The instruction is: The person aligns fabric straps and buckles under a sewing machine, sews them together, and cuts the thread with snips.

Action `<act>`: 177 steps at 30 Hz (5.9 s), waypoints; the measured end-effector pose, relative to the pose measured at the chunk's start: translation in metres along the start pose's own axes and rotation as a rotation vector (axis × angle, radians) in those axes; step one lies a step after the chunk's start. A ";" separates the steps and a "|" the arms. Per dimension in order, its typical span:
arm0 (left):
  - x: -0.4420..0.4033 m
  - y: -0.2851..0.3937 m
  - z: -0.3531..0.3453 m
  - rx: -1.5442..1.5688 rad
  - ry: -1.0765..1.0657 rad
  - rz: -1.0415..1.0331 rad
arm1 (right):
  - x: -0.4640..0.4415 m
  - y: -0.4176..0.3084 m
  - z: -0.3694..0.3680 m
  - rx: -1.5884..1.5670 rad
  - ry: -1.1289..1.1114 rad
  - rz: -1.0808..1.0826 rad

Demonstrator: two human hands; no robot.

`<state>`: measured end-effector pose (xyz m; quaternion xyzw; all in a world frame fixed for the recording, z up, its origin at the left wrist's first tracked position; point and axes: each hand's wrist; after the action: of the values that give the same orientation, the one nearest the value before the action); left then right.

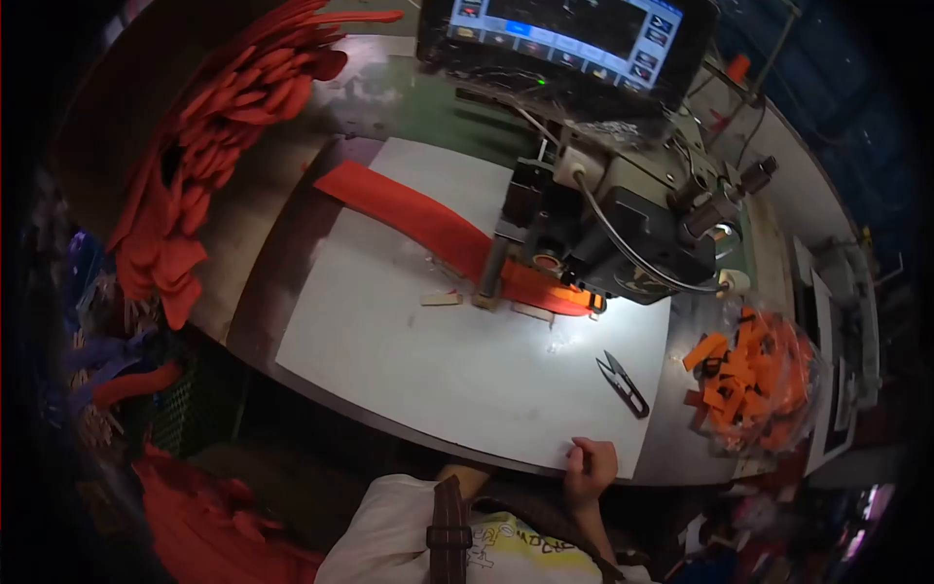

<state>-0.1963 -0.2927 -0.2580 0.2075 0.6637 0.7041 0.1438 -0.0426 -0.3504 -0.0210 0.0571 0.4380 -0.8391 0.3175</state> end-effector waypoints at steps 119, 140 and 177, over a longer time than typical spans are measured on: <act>-0.052 0.257 0.293 1.073 0.656 0.119 | -0.157 0.043 -0.026 0.385 -0.236 0.150; -0.069 0.236 0.303 -1.635 0.824 -0.213 | -0.145 0.034 -0.013 0.301 -0.368 0.006; -0.076 0.225 0.299 -1.497 1.033 -0.259 | -0.164 -0.003 -0.040 0.410 -0.272 -0.239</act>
<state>0.0310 -0.0855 -0.0322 -0.3561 0.0343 0.9338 0.0042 0.0780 -0.2392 0.0182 -0.0450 0.2159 -0.9417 0.2540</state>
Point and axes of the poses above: each hand's wrist, its own x-axis away from the middle knuckle, its own z-axis out of the back of the hand, y = z × x, and after that the axes turned 2 degrees about -y, right-handed
